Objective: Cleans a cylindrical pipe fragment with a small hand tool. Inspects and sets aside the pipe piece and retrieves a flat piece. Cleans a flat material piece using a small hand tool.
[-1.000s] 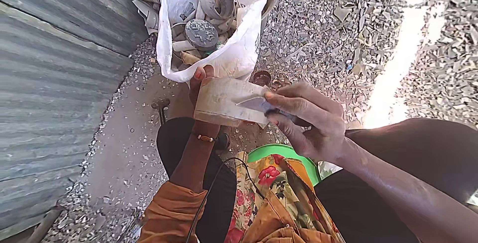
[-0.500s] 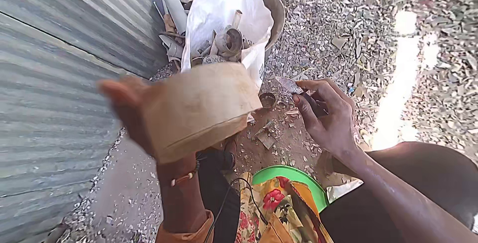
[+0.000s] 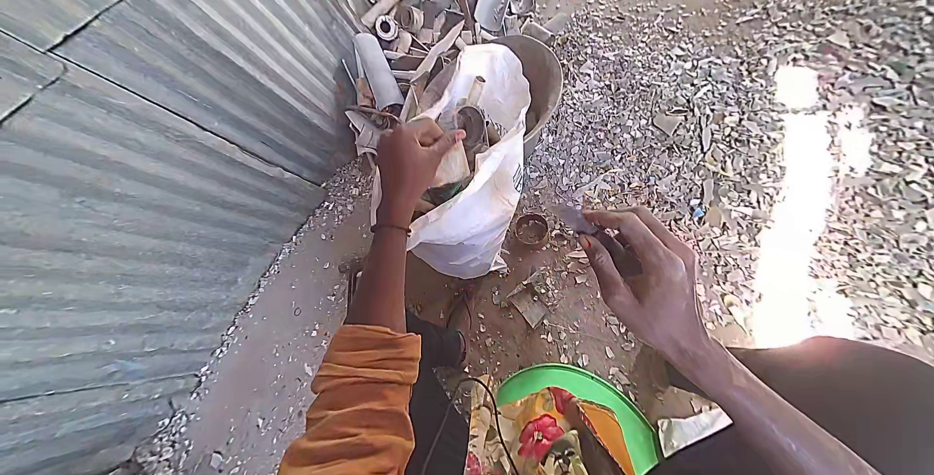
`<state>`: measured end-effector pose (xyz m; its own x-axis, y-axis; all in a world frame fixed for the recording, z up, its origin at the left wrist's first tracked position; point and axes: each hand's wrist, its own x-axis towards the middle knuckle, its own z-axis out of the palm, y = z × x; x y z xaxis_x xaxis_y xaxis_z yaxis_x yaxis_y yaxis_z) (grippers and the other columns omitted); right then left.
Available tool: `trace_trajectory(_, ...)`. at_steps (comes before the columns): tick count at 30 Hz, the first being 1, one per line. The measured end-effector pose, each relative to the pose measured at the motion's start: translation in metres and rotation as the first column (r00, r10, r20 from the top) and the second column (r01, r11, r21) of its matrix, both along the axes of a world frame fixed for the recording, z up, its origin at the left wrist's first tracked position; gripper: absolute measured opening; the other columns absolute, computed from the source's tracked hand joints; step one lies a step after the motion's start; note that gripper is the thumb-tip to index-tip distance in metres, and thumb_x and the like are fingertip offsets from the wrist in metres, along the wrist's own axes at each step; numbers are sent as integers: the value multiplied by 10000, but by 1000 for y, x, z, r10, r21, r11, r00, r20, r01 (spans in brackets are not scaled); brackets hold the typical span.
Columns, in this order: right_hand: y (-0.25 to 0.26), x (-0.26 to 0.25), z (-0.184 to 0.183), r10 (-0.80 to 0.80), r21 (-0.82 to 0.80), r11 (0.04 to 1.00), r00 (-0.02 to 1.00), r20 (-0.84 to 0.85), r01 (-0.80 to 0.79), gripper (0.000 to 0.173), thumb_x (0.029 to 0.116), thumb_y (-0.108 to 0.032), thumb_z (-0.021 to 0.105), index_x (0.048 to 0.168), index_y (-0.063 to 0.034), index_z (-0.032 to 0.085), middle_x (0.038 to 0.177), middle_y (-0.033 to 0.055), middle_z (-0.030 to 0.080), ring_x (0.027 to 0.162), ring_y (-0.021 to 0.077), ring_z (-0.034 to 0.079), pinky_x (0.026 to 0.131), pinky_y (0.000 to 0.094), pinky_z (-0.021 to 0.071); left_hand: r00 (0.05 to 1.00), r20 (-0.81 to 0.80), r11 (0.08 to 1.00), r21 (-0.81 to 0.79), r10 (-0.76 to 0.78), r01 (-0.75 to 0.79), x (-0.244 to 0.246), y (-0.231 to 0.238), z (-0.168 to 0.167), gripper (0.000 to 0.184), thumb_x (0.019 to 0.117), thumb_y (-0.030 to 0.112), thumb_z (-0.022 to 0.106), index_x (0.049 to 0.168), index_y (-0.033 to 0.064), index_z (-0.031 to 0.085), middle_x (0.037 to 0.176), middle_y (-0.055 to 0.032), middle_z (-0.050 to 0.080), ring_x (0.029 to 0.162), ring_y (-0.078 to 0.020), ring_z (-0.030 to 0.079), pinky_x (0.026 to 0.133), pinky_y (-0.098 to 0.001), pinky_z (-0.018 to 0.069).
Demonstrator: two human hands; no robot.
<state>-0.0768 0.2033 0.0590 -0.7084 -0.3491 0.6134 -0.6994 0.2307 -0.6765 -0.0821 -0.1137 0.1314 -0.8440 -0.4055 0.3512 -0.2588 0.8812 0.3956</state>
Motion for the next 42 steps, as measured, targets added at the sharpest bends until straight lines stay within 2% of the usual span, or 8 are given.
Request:
trace_trajectory(6,0,7,-2,19,46,999,1000,-21,-18,200,950,-207,632,1050,-64,729,941,72,686,689,94,615,568,245,505,986,72,983,-98,-147,154,33,36,-9,337,1022,387,613,1205,115,692,1049,-150,726,879,-363,693,772,-625,527)
trace_trajectory(10,7,6,21,84,-72,995,975,208,-70,193,944,-175,645,1084,-60,708,928,11,661,648,26,589,525,187,507,935,-193,941,-223,-299,255,57,93,-4,248,1032,231,596,1168,45,686,1114,-135,693,965,-201,687,849,-374,565)
trace_trajectory(14,21,-9,47,372,-460,888,583,722,4,138,1060,-165,539,1151,-101,620,918,35,659,526,79,586,436,217,531,807,-415,894,-37,-421,447,71,170,-80,114,973,161,647,1012,57,675,990,-57,720,941,-108,695,827,-292,595)
trace_trajectory(17,25,-16,50,426,-522,827,373,824,210,206,1098,-271,462,1184,-134,589,918,59,658,506,85,561,424,206,494,923,-3,916,119,-385,382,62,180,-177,236,932,219,654,1098,82,752,1069,-99,746,889,-255,726,721,-455,588)
trace_trajectory(19,26,-17,48,448,-533,806,322,834,257,208,1108,-286,441,1201,-129,540,920,72,675,504,87,575,423,203,497,847,429,925,340,-313,170,56,159,-232,365,980,258,635,1289,69,674,1314,-147,658,1147,-317,660,983,-511,526)
trace_trajectory(22,27,-17,46,478,-551,789,289,829,274,211,1115,-281,423,1213,-122,522,914,76,680,485,82,557,409,191,475,667,720,899,401,-191,-176,64,120,-293,511,989,253,641,1436,33,529,1472,-210,529,1355,-358,524,1126,-541,414)
trace_trajectory(32,27,-18,27,449,-494,835,218,866,243,182,1095,-188,427,1174,-79,549,857,99,662,542,99,598,463,191,509,618,769,820,453,-161,-350,42,121,-304,658,1005,236,647,1561,33,361,1552,-244,435,1434,-395,431,1176,-550,330)
trace_trajectory(42,33,-11,5,411,-422,873,97,906,245,205,1071,-188,421,1110,-82,592,830,105,657,564,124,624,493,211,538,429,898,822,316,-98,-473,81,138,-394,765,973,338,655,1584,35,310,1611,-274,306,1442,-422,409,1150,-569,379)
